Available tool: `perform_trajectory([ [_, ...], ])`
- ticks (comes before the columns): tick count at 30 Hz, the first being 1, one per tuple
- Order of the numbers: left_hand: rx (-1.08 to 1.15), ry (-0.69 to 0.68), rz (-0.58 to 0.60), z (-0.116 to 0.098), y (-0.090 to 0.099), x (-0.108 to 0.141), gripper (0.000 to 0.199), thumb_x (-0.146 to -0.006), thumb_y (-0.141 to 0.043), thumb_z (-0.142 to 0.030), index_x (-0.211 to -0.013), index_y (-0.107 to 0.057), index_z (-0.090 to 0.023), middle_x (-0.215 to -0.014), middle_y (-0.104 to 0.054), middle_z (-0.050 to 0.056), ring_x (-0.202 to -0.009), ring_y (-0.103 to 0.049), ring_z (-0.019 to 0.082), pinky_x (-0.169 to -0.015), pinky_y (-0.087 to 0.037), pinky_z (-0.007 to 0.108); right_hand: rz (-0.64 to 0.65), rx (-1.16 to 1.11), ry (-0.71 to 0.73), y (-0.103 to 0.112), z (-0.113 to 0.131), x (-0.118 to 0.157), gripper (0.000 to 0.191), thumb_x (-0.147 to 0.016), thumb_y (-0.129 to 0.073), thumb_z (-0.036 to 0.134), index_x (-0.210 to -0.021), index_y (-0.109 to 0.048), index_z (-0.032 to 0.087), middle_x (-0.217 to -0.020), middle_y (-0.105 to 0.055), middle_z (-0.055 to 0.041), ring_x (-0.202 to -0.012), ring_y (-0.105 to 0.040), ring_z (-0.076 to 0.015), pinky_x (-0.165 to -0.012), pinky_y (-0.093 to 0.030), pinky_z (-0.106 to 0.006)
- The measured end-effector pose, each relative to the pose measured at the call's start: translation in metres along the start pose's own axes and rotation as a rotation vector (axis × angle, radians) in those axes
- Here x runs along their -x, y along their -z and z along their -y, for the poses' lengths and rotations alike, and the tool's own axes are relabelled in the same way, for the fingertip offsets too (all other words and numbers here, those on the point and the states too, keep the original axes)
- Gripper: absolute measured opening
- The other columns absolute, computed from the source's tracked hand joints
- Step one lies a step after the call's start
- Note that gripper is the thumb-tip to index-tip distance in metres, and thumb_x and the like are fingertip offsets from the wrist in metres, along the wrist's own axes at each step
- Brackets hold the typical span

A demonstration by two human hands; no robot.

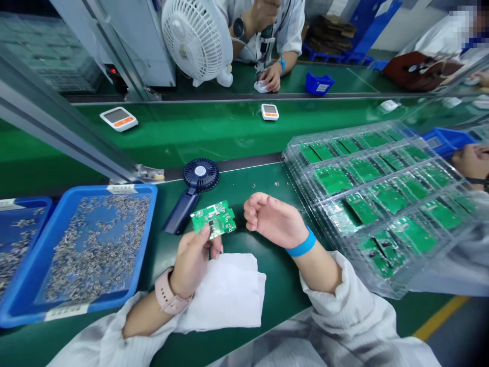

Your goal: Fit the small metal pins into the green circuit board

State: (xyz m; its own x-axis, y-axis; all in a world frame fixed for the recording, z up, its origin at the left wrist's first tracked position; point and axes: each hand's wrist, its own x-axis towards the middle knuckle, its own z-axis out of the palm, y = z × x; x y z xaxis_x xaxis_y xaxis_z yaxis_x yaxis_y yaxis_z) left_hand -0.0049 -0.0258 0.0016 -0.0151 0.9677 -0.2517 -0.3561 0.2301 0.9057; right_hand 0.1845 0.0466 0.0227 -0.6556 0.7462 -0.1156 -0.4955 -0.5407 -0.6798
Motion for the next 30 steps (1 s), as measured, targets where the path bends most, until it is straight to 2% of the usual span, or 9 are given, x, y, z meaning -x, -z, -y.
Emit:
perform_trajectory([
  [4, 0.021, 0.008, -0.010, -0.003, 0.000, -0.002, 0.050, -0.083, -0.060, -0.052, -0.049, -0.061, -0.016, -0.045, -0.051, 0.002, -0.049, -0.047, 0.012, -0.051, -0.035, 0.026, -0.005, 0.098, 0.035, -0.001, 0.002, 0.002, 0.026, -0.079, -0.060, 0.044, -0.091, -0.055, 0.021, -0.075, -0.047, 0.0008, -0.063, -0.044, -0.0117, -0.059, -0.041, -0.028],
  [8, 0.049, -0.030, -0.018, -0.001, 0.002, -0.004, 0.050, -0.089, -0.052, -0.048, -0.050, -0.059, -0.017, -0.044, -0.048, 0.001, -0.049, -0.046, 0.013, -0.052, -0.034, 0.028, -0.089, 0.413, 0.113, -0.003, 0.005, 0.004, 0.021, -0.081, -0.062, 0.037, -0.092, -0.057, 0.020, -0.077, -0.052, 0.0002, -0.067, -0.048, -0.0122, -0.063, -0.042, -0.028],
  [10, 0.052, -0.045, -0.030, -0.001, 0.002, -0.005, 0.051, -0.090, -0.050, -0.048, -0.050, -0.059, -0.018, -0.044, -0.047, 0.001, -0.048, -0.045, 0.013, -0.052, -0.033, 0.028, -0.163, 0.680, 0.170, -0.004, 0.005, 0.005, 0.016, -0.082, -0.064, 0.031, -0.092, -0.060, 0.020, -0.079, -0.055, -0.0005, -0.071, -0.051, -0.0129, -0.066, -0.044, -0.028],
  [13, 0.056, -0.040, -0.045, -0.002, 0.001, -0.005, 0.050, -0.089, -0.050, -0.048, -0.050, -0.059, -0.018, -0.044, -0.046, 0.001, -0.048, -0.044, 0.013, -0.051, -0.032, 0.029, -0.271, 1.251, 0.279, -0.003, -0.001, 0.003, 0.010, -0.086, -0.059, 0.021, -0.094, -0.064, 0.020, -0.085, -0.059, -0.0036, -0.080, -0.055, -0.0162, -0.073, -0.045, -0.032],
  [15, 0.061, -0.026, -0.054, -0.003, 0.000, -0.005, 0.050, -0.088, -0.051, -0.049, -0.050, -0.059, -0.018, -0.043, -0.046, 0.001, -0.048, -0.044, 0.013, -0.051, -0.032, 0.029, -0.242, 1.606, 0.343, 0.000, -0.008, 0.000, 0.014, -0.089, -0.055, 0.016, -0.096, -0.066, 0.020, -0.093, -0.061, -0.0065, -0.089, -0.054, -0.0193, -0.081, -0.044, -0.036],
  [17, 0.067, -0.012, -0.061, -0.004, -0.001, -0.005, 0.049, -0.086, -0.053, -0.050, -0.050, -0.060, -0.018, -0.042, -0.047, 0.001, -0.047, -0.044, 0.013, -0.051, -0.033, 0.029, -0.124, 1.814, 0.347, 0.003, -0.015, -0.004, 0.018, -0.091, -0.053, 0.015, -0.099, -0.068, 0.021, -0.098, -0.061, -0.0078, -0.092, -0.052, -0.0209, -0.083, -0.042, -0.038],
  [21, 0.072, -0.003, -0.060, -0.005, -0.001, -0.005, 0.049, -0.085, -0.055, -0.052, -0.050, -0.060, -0.017, -0.043, -0.047, 0.001, -0.048, -0.045, 0.013, -0.051, -0.034, 0.029, 0.009, 1.935, 0.303, 0.006, -0.024, -0.008, 0.016, -0.092, -0.056, 0.022, -0.101, -0.069, 0.022, -0.096, -0.060, -0.0066, -0.086, -0.049, -0.0197, -0.077, -0.039, -0.035],
  [26, 0.083, 0.013, -0.076, -0.006, -0.002, -0.006, 0.050, -0.082, -0.058, -0.053, -0.049, -0.059, -0.016, -0.046, -0.050, 0.001, -0.048, -0.046, 0.012, -0.048, -0.034, 0.027, 0.050, 1.958, 0.285, 0.005, -0.022, -0.008, 0.016, -0.093, -0.056, 0.025, -0.098, -0.071, 0.024, -0.095, -0.061, -0.0058, -0.087, -0.047, -0.0197, -0.076, -0.036, -0.035],
  [30, 0.082, 0.019, -0.083, -0.006, -0.003, -0.005, 0.050, -0.081, -0.060, -0.054, -0.049, -0.059, -0.015, -0.047, -0.050, 0.001, -0.046, -0.046, 0.010, -0.048, -0.035, 0.026, 0.059, 1.893, 0.271, 0.005, -0.020, -0.008, 0.019, -0.094, -0.053, 0.024, -0.103, -0.069, 0.023, -0.097, -0.062, -0.0064, -0.087, -0.049, -0.0193, -0.078, -0.038, -0.035],
])
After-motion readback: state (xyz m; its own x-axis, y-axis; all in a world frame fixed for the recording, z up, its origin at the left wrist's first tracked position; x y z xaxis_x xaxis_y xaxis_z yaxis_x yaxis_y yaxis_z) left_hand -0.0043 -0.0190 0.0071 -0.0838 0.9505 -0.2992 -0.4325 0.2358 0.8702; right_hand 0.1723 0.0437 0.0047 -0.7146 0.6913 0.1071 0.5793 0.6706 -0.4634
